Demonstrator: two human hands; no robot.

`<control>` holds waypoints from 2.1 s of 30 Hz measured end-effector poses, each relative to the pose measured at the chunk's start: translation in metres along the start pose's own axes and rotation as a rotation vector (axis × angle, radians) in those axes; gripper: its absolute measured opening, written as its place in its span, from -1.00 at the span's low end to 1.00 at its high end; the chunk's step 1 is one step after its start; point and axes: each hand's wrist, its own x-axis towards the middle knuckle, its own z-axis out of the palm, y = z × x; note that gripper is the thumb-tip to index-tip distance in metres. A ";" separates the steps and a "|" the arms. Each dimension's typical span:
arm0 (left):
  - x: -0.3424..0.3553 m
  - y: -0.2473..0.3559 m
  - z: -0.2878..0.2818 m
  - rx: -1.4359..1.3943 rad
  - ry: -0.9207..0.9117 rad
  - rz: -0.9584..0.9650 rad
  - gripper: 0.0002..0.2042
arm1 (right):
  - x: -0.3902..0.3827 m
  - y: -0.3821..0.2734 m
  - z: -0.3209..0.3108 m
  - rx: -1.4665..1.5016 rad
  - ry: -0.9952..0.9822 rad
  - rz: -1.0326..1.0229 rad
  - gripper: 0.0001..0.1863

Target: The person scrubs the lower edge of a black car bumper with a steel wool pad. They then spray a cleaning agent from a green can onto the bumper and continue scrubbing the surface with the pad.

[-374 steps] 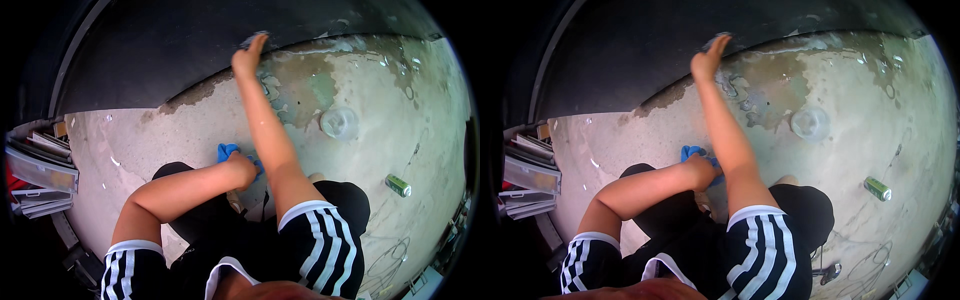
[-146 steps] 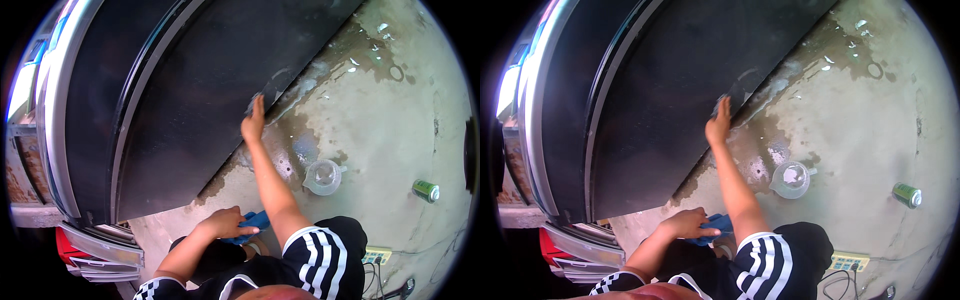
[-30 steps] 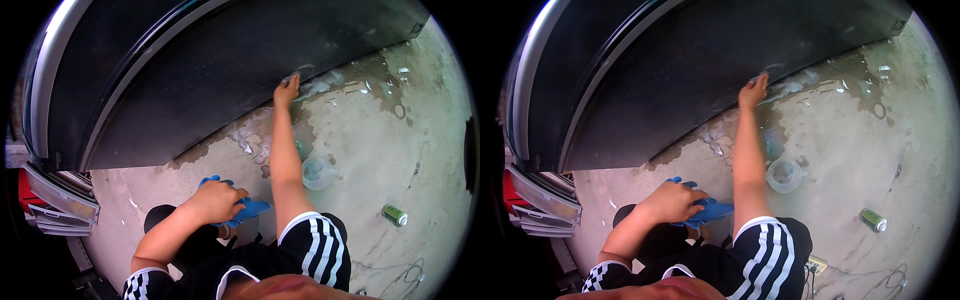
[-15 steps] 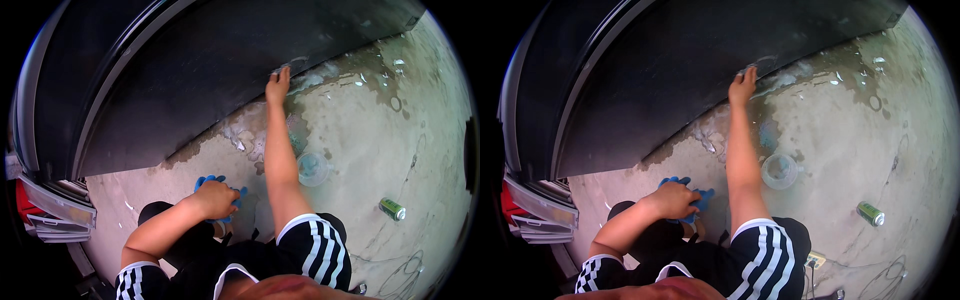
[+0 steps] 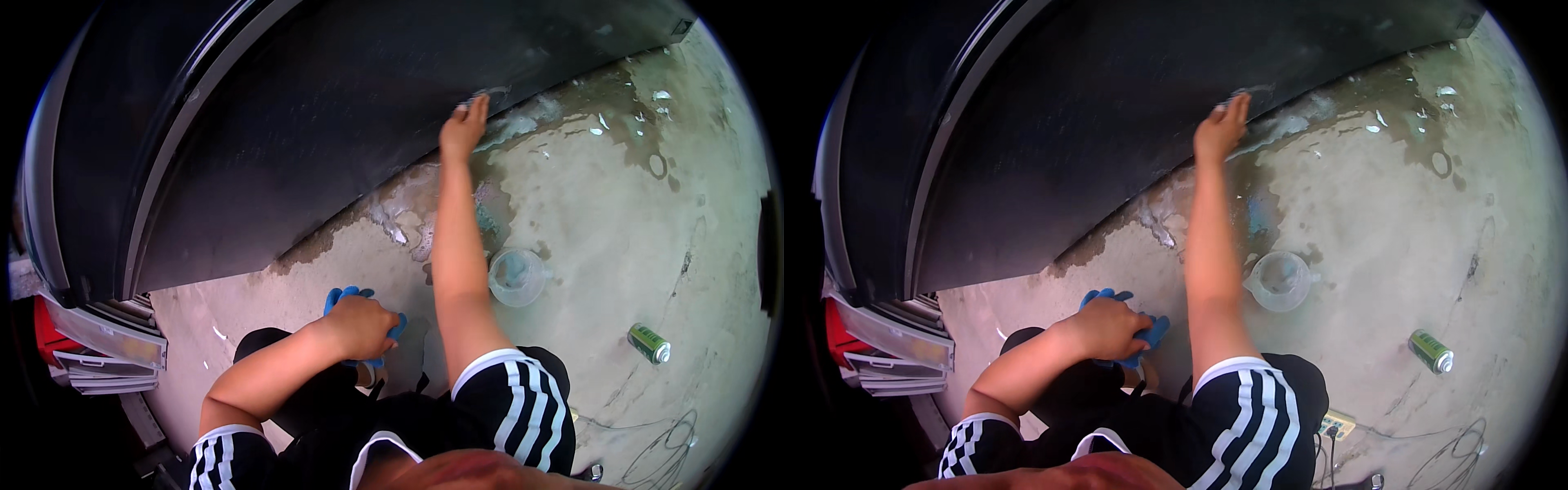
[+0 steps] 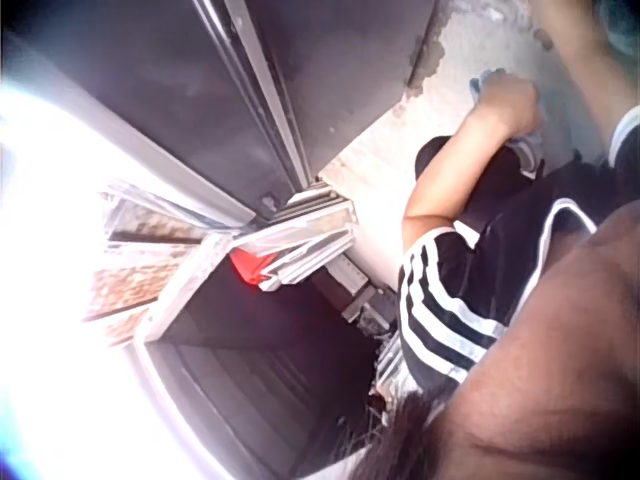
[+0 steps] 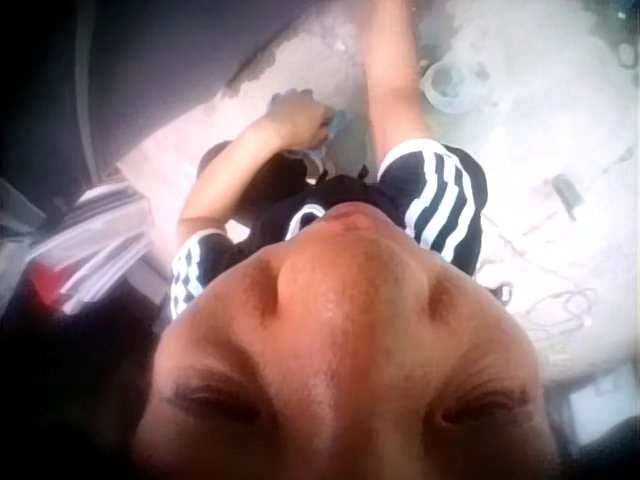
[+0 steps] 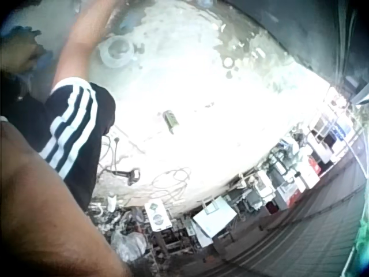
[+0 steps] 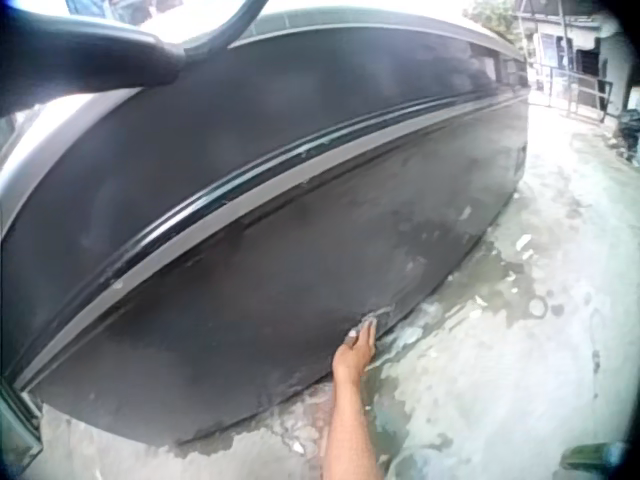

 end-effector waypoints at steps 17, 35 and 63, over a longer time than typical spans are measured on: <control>0.003 0.002 0.013 0.033 -0.102 -0.033 -0.51 | -0.014 -0.012 -0.003 0.114 -0.130 0.007 -0.51; -0.005 -0.030 -0.019 0.088 -0.102 -0.120 -0.30 | -0.055 0.006 0.009 0.020 -0.112 0.089 -0.47; -0.012 -0.032 0.013 0.292 -0.029 0.194 -0.60 | -0.134 -0.045 0.001 0.111 -0.412 0.092 -0.42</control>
